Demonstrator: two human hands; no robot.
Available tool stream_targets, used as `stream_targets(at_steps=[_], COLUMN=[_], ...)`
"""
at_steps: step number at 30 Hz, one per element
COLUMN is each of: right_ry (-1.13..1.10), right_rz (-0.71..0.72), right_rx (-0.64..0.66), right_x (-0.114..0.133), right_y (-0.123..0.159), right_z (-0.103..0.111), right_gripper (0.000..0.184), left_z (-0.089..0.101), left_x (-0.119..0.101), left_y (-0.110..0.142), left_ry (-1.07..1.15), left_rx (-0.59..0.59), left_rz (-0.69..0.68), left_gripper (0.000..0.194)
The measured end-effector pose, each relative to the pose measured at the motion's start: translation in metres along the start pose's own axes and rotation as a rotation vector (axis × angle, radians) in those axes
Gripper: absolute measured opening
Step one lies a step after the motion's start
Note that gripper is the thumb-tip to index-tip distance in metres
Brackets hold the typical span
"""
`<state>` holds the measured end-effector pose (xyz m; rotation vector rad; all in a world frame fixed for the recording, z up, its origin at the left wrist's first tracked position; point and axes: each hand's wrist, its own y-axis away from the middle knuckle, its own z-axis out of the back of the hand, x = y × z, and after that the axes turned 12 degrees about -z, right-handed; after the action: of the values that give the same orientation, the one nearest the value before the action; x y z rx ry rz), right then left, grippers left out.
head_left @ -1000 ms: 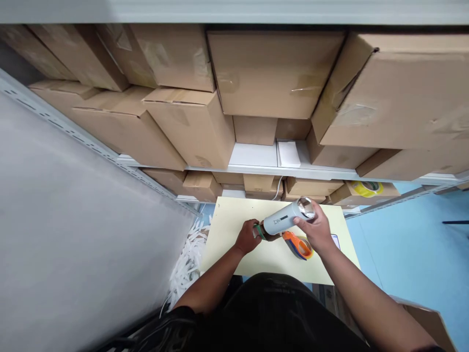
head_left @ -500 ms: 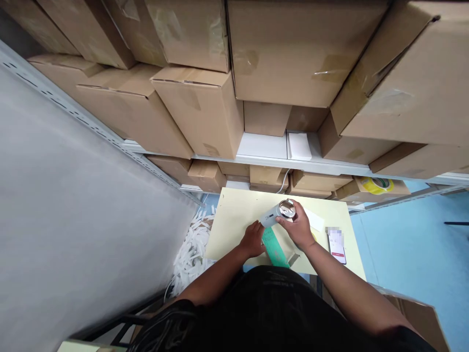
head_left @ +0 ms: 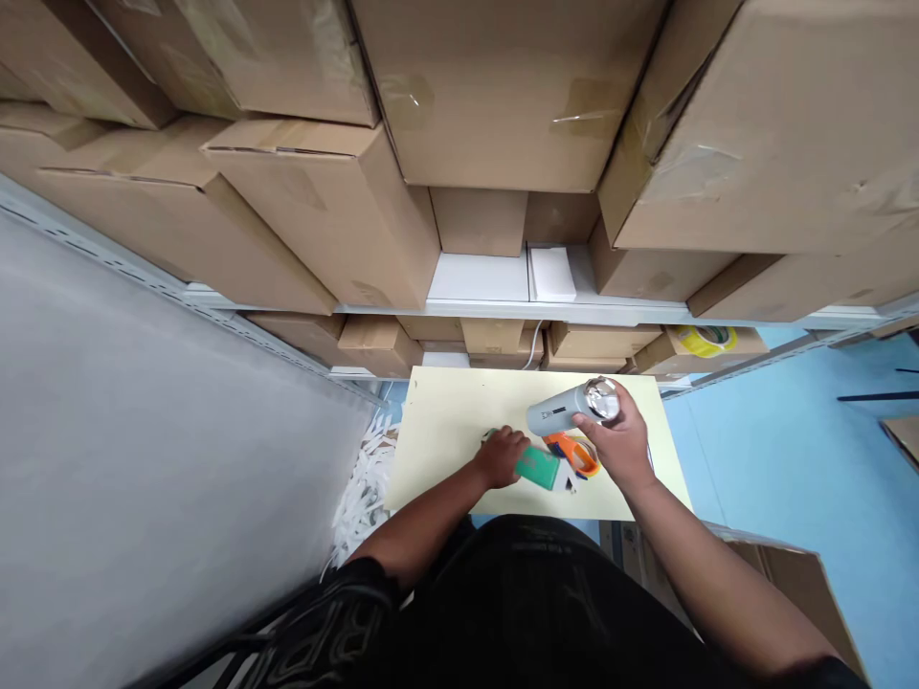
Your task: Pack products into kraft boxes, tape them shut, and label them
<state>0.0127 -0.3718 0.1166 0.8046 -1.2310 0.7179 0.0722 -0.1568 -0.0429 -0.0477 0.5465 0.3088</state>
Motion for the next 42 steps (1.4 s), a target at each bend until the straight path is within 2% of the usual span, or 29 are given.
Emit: stream_targets(at_steps=[4, 6, 9, 17, 24, 28, 31, 35, 38, 42], right_ry=[0.022, 0.041, 0.068, 0.381, 0.553, 0.655, 0.759, 0.914, 1.05, 1.198], right_rz=[0.074, 0.112, 0.135, 0.222, 0.252, 0.238, 0.332, 0.432, 0.454, 0.495], right_rx=[-0.099, -0.085, 0.008, 0.227, 0.469, 0.594, 0.689, 0.838, 0.905, 0.931], right_x=[0.017, 0.019, 0.014, -0.009, -0.029, -0.051, -0.066, -0.074, -0.075, -0.078], right_y=[0.014, 0.019, 0.023, 0.031, 0.048, 0.045, 0.039, 0.03, 0.025, 0.024], right_z=[0.021, 0.024, 0.016, -0.021, -0.026, -0.03, -0.034, -0.038, -0.04, -0.037], right_gripper=[0.076, 0.076, 0.076, 0.067, 0.067, 0.068, 0.067, 0.065, 0.069, 0.079], left_z=[0.003, -0.003, -0.016, -0.031, -0.05, -0.057, -0.06, -0.065, -0.067, -0.066], left_x=[0.008, 0.009, 0.006, -0.007, -0.001, 0.001, 0.001, -0.001, -0.002, -0.003], left_y=[0.025, 0.035, 0.044, 0.054, 0.063, 0.068, 0.067, 0.062, 0.06, 0.061], left_ry=[0.178, 0.252, 0.312, 0.401, 0.496, 0.585, 0.598, 0.572, 0.564, 0.577], left_rx=[-0.342, -0.443, -0.504, -0.514, -0.546, -0.527, -0.491, -0.457, -0.476, -0.489], left_rz=[0.369, 0.456, 0.487, 0.474, 0.403, 0.457, 0.448, 0.345, 0.288, 0.307], left_gripper=[0.072, 0.074, 0.075, 0.075, 0.081, 0.085, 0.086, 0.085, 0.082, 0.083])
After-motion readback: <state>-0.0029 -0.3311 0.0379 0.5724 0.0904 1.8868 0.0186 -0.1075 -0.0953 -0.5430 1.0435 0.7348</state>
